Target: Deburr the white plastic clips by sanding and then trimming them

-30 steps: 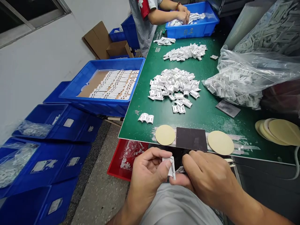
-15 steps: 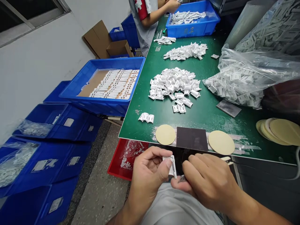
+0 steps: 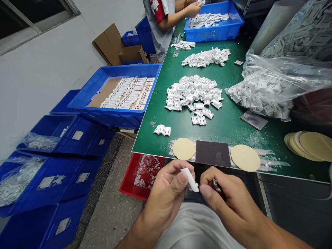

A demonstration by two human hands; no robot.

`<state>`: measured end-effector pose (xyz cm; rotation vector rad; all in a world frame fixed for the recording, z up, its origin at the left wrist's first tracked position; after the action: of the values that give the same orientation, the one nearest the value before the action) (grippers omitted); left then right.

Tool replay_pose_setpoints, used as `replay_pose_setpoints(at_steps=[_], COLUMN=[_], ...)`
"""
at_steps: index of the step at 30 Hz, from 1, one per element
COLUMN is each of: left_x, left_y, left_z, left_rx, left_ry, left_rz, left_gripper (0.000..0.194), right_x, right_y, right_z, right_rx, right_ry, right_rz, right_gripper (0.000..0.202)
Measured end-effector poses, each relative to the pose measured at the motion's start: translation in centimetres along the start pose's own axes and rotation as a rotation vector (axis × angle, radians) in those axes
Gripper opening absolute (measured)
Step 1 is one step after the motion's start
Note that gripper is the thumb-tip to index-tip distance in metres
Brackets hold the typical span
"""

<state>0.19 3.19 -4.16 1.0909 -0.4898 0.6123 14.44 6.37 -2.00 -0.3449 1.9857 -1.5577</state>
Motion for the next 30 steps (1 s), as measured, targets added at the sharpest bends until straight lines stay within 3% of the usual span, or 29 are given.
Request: replay_pose_setpoints(at_steps=[3,7,30], left_x=[0.2,0.5,0.8], left_y=[-0.1,-0.2,-0.3], left_z=[0.1,0.3,0.2], left_rx=[-0.047,-0.07,-0.113], left_ry=[-0.008,-0.012,-0.042], left_rz=[0.027,0.014,0.037], left_gripper=[0.021,0.019,0.019], right_x=[-0.8,-0.7,-0.4], right_y=[-1.5,-1.7,-1.6], right_z=[0.1,-0.3,-0.5], right_rx=[-0.355,-0.471,-0.458], right_ry=[0.121,0.148,0.163], right_rz=[0.463,0.804,0.858], right_gripper=[0.038,0.056,0.06])
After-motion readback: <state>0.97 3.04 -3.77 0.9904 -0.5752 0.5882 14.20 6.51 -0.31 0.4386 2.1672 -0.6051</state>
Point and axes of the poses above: each hand's wrist, its own z-axis away from the middle knuckle, its own x-axis out of the palm, y = z × x, the point moved 4 cm from there along -z, towards the middle knuckle, and after that the axes turned 3 degrees about -x, right-handed, at the moved point
